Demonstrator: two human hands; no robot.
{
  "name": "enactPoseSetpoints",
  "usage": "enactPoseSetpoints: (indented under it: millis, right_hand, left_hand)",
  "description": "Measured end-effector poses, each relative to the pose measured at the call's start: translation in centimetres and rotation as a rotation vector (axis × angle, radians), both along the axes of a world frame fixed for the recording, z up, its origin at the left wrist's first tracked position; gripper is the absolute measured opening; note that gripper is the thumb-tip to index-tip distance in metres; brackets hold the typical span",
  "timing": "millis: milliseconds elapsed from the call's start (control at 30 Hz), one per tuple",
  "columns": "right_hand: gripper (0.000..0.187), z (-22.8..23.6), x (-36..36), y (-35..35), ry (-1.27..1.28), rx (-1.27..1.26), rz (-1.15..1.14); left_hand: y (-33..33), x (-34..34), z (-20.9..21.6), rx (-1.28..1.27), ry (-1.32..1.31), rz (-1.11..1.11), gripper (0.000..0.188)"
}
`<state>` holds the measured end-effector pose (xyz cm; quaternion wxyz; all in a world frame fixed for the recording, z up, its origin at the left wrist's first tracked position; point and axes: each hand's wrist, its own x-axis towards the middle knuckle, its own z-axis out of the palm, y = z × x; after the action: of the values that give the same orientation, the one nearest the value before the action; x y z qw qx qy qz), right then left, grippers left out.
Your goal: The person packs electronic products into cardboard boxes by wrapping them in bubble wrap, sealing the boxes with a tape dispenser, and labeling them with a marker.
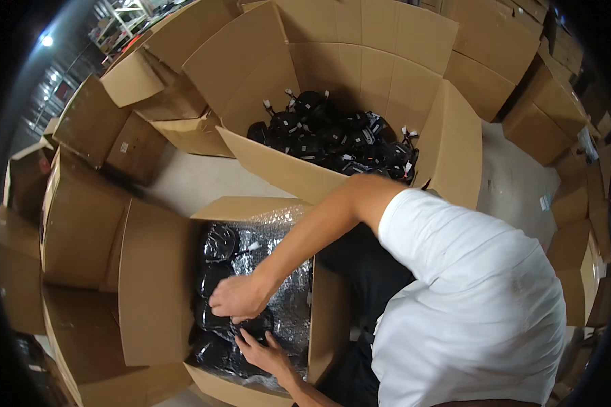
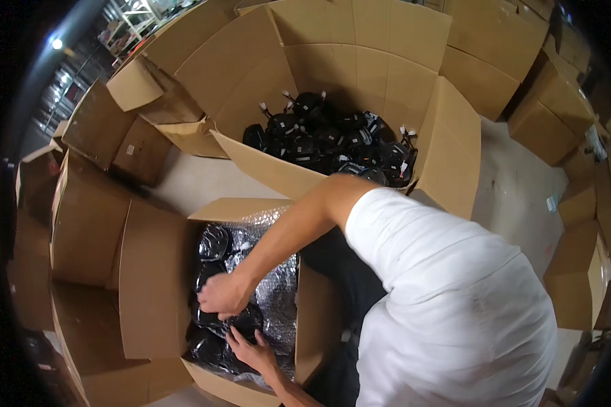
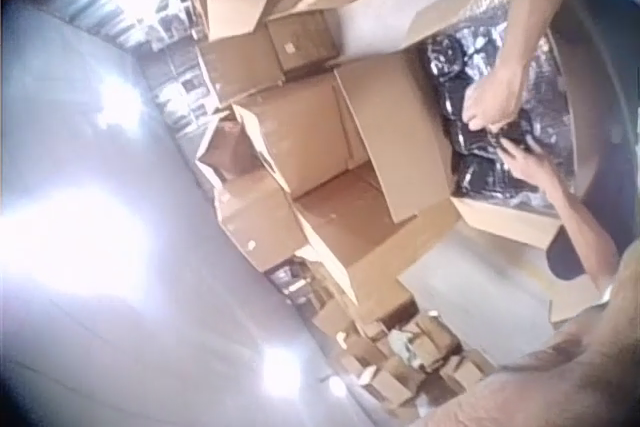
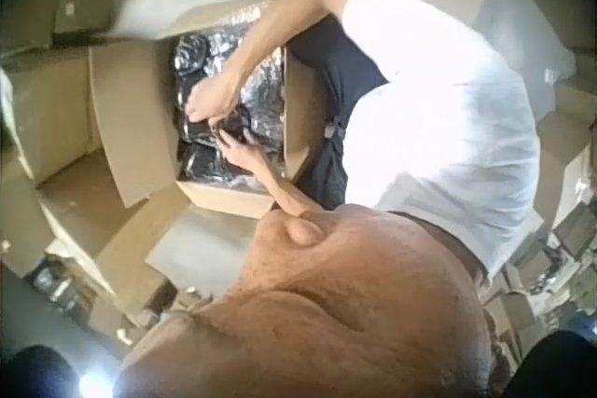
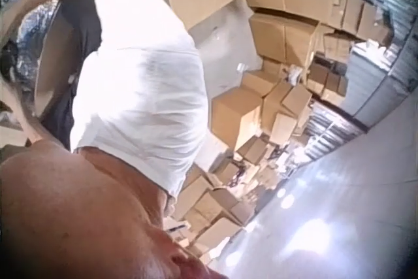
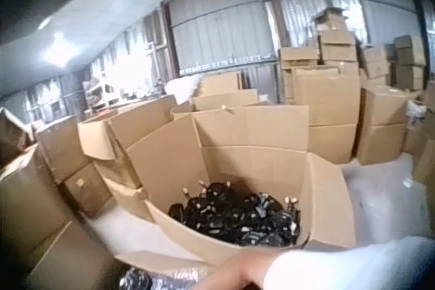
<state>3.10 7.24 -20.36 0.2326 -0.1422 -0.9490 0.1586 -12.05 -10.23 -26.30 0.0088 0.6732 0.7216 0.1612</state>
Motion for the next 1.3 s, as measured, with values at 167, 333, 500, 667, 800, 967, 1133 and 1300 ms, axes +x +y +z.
enactPoseSetpoints:
  millis: [167,333,500,667,800,967,1133,1300]
  right_hand:
    - [0.035,10.2,18.5,8.6,0.532,-0.034,-0.473]
    - [0.049,1.5,37.5,20.6,0.198,-0.224,-1.396]
    - [0.069,-14.7,46.5,19.5,-0.267,-0.385,-1.155]
    - [0.084,-20.6,46.8,19.8,-0.017,-0.436,-1.039]
    - [0.122,-22.6,48.8,21.4,-0.42,-0.464,-1.362]
    - [0.108,-22.3,40.9,21.3,-0.08,-0.477,-1.198]
    - [0.109,-22.4,43.6,18.1,0.039,-0.682,-1.245]
    - [0.079,-15.0,45.2,16.8,0.036,-0.968,-1.395]
  left_hand:
    - [-1.0,4.0,1.4,0.114,-0.26,-0.173,0.032]
    - [-2.2,12.2,1.2,-0.028,-0.18,-0.367,0.031]
    - [-1.3,14.2,0.1,-0.087,0.0,-0.258,0.036]
    - [-0.4,14.2,1.1,-0.131,-0.043,-0.281,0.032]
    - [0.5,14.8,1.1,-0.073,-0.116,-0.272,0.032]
    - [-0.7,13.3,1.7,-0.114,-0.059,-0.229,0.031]
    - [0.1,14.3,1.2,-0.096,-0.091,-0.272,0.032]
    - [-0.4,14.5,1.7,-0.038,-0.077,-0.235,0.03]
